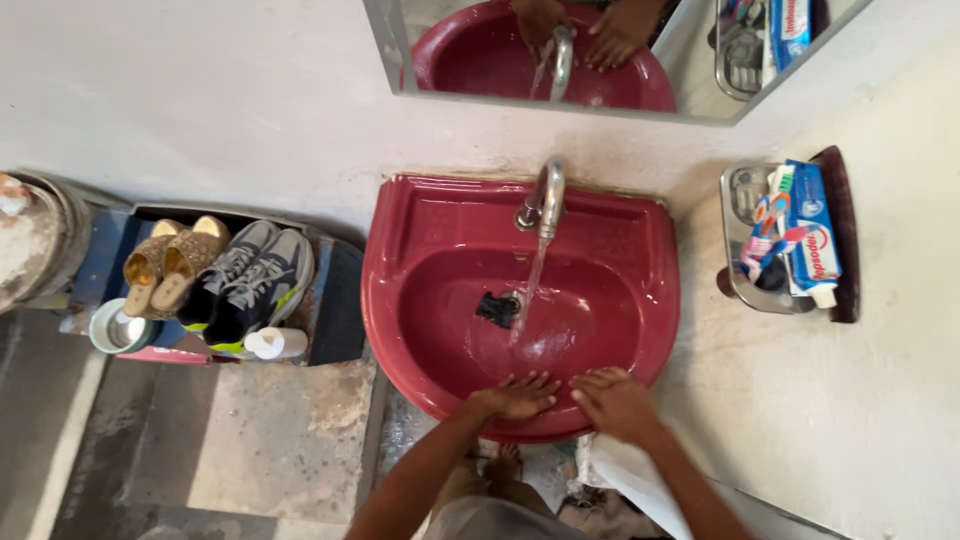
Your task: The person scrubs a red bathroom sink with a dark sponge, rinsing it repeatedly under running water. They wipe the basin, faucet, and surrounding surfaces, then rinse their hands and the sponge before placing a cup and bottle on the sink.
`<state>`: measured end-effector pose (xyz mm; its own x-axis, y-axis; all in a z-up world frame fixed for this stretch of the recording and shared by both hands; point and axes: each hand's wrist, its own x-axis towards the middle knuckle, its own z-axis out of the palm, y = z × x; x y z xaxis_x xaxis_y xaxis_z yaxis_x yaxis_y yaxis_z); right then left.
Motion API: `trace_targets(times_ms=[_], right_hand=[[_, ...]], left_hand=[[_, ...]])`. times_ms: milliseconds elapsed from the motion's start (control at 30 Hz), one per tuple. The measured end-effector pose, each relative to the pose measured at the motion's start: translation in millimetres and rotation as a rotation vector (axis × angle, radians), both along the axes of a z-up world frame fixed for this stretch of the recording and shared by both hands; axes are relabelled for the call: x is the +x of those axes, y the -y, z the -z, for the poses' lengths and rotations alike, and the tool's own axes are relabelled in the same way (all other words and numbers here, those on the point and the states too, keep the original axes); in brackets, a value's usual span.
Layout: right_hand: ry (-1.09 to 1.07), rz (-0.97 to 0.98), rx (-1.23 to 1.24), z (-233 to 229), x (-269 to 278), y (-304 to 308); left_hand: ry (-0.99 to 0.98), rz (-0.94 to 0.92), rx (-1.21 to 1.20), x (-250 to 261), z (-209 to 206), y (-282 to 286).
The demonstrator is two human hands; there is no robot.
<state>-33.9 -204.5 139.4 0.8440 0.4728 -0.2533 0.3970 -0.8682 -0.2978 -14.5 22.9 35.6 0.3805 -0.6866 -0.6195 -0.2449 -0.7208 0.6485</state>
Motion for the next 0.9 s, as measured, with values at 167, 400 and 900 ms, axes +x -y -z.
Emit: trace_targets(times_ms=[167,400,900], right_hand=[[-0.007,0.002,-0.451,-6.7,70.9,4.6],[-0.527,-0.013,-0.142,89.1,39.1,-166.0],[0.234,0.269,-0.065,125.6,83.5,-47.7]], left_hand=[[0.279,0.141,0.594,19.0,-53.4,-109.4],[0.827,0.172,1.041,79.0,-0.6,-142.3],[0.116,-0.202,0.082,17.8,9.2,-18.5]])
